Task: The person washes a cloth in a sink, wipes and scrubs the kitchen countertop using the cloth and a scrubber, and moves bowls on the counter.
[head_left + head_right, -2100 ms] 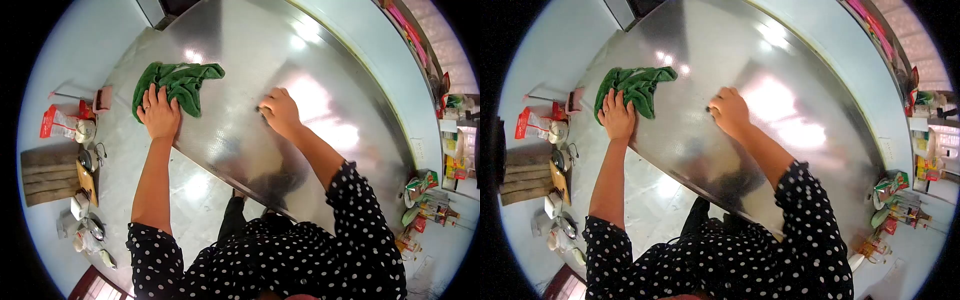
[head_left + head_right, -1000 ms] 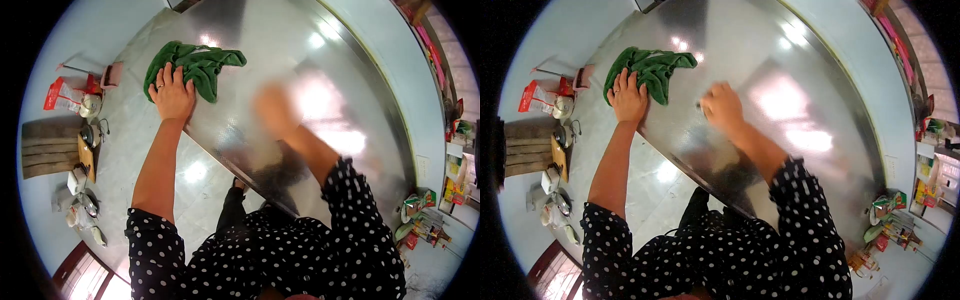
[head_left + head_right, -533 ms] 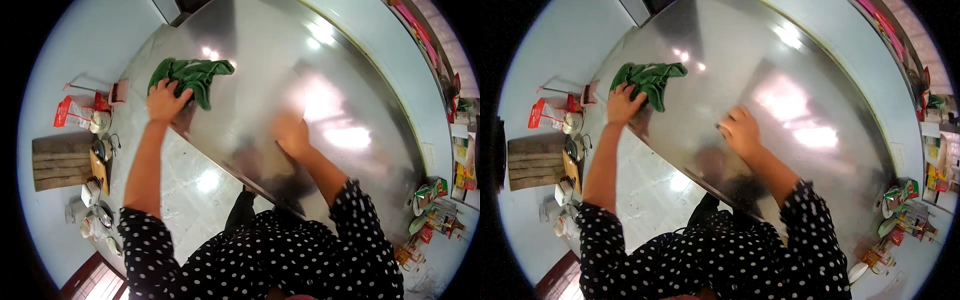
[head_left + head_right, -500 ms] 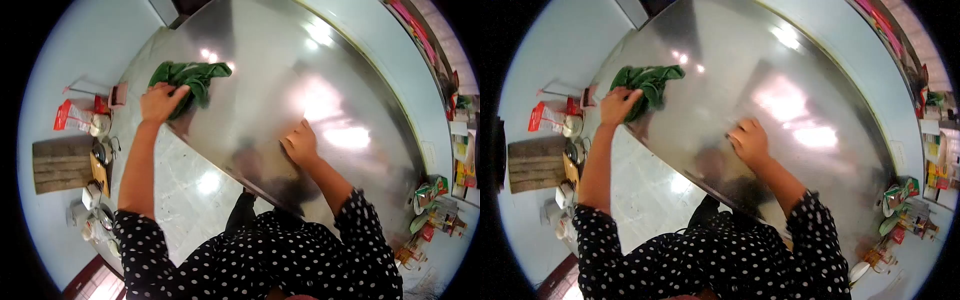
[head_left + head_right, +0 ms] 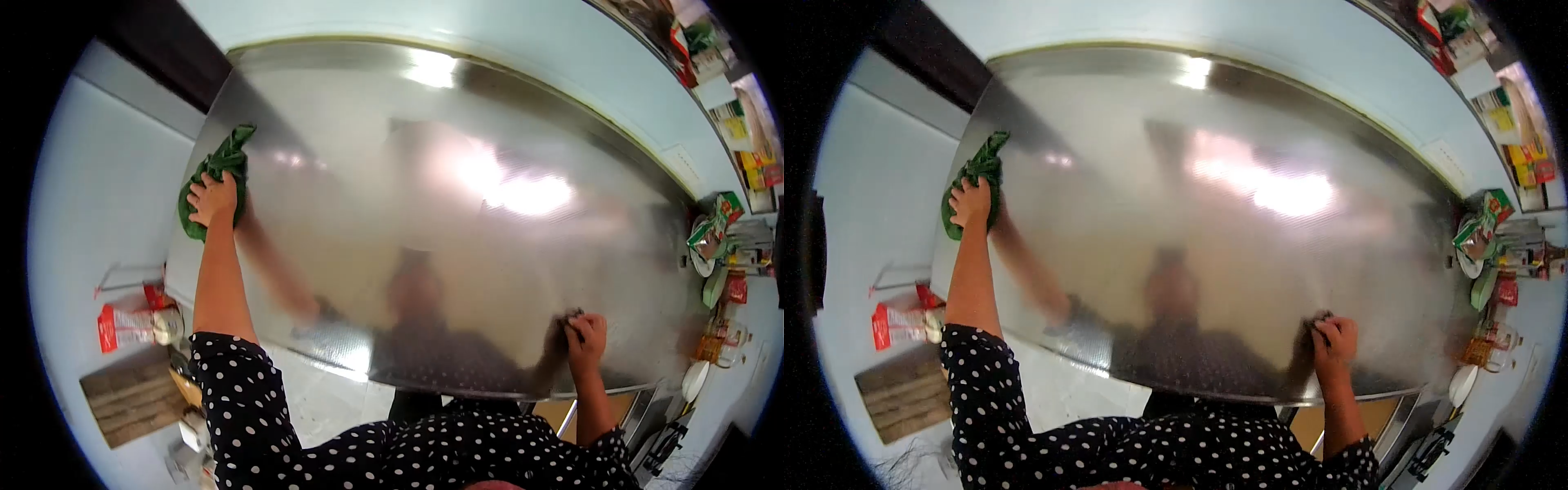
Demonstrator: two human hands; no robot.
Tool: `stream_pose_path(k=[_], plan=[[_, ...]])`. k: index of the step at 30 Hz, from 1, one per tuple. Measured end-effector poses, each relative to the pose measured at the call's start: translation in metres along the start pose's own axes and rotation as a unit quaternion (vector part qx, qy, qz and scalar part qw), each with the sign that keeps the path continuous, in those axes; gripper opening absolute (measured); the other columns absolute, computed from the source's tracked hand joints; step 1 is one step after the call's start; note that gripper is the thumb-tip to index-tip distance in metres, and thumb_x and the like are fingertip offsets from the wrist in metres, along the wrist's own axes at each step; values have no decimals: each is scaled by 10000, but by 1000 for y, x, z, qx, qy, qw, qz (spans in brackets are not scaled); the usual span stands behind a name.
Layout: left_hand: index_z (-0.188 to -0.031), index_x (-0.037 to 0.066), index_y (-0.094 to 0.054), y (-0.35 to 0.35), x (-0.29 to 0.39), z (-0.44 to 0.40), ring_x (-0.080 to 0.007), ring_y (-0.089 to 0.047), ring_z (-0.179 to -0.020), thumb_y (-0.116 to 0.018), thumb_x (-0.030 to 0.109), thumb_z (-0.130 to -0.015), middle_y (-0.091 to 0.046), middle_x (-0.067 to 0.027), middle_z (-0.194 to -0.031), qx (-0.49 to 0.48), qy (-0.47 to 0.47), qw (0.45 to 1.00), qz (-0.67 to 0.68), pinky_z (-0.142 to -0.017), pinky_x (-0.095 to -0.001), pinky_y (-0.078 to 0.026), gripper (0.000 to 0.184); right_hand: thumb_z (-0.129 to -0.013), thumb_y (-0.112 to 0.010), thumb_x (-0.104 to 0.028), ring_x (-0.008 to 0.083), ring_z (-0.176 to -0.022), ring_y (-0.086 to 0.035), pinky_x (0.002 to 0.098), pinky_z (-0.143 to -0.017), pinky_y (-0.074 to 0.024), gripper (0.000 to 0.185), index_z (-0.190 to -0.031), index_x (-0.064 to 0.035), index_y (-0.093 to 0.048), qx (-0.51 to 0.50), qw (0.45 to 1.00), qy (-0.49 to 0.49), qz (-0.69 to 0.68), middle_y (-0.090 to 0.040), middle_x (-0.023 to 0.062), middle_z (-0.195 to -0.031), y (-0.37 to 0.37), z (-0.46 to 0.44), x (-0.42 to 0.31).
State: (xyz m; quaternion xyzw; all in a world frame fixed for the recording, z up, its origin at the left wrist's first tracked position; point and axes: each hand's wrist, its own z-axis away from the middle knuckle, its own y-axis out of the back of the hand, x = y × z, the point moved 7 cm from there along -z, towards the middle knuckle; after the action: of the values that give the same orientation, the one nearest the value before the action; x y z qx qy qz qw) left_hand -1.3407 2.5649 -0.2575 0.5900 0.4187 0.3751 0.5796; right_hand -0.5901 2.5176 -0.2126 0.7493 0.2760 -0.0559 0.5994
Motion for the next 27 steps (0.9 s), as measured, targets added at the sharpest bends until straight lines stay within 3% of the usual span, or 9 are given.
stream_pose_path(k=[4,6,7,9,14,17,22,27], plan=[[-1415,131,-389,4,166,18,-285,-244,-1390,-373,476,-893,-319,-86,-1488,34,-182,982,29,-1056,-566,-240,626,-770,-685,-50,311,-939,-555,405,-834,-440,197,-961,-72,-642,-22,994,-103,30,-581,140,-990,24,51,59],[-1375,94,-438,18,255,58,-294,-255,-1390,-373,462,-897,-335,-103,-1486,18,-263,964,44,-1066,-545,-246,607,-785,-643,-36,292,-921,-560,365,-838,-433,139,-923,-34,-647,51,976,-197,-78,-612,123,-948,36,62,86],[-1354,63,-458,20,295,79,-308,-262,-1388,-374,463,-901,-338,-131,-1483,31,-298,953,35,-1069,-536,-247,610,-797,-620,-29,277,-956,-557,353,-869,-421,149,-944,-25,-642,37,990,-139,8,-623,113,-968,44,60,83],[-1307,-13,-491,22,355,121,-359,-287,-1374,-365,483,-912,-366,-221,-1451,40,-318,947,33,-1073,-530,-242,646,-798,-628,-36,270,-959,-555,352,-871,-419,148,-945,-26,-640,48,989,-141,13,-622,104,-968,49,60,94],[-1288,-25,-513,26,373,135,-382,-341,-1332,-352,513,-918,-441,-233,-1384,26,-303,953,22,-1060,-523,-254,672,-813,-640,-81,259,-950,-549,346,-868,-413,113,-914,-31,-636,98,976,-193,17,-606,84,-1005,63,87,155],[-1252,-10,-548,26,374,146,-375,-392,-1290,-356,506,-916,-477,-229,-1346,30,-302,953,28,-1043,-510,-284,645,-815,-667,-167,282,-952,-549,369,-870,-421,237,-1007,-34,-631,147,953,-264,-22,-589,106,-1053,79,113,209],[-1260,-12,-541,33,411,244,-397,-435,-1252,-362,503,-909,-490,-253,-1320,8,-412,911,-14,-1039,-522,-299,648,-850,-616,-170,312,-1002,-539,416,-904,-410,265,-1072,-28,-598,100,968,-211,92,-577,137,-1092,76,121,225],[-1271,-39,-517,41,449,362,-429,-357,-1313,-363,486,-912,-465,-267,-1343,16,-517,856,25,-1078,-548,-234,655,-885,-565,-174,342,-1053,-529,463,-938,-399,294,-1137,-23,-564,59,963,-124,231,-566,168,-1131,68,128,221]])
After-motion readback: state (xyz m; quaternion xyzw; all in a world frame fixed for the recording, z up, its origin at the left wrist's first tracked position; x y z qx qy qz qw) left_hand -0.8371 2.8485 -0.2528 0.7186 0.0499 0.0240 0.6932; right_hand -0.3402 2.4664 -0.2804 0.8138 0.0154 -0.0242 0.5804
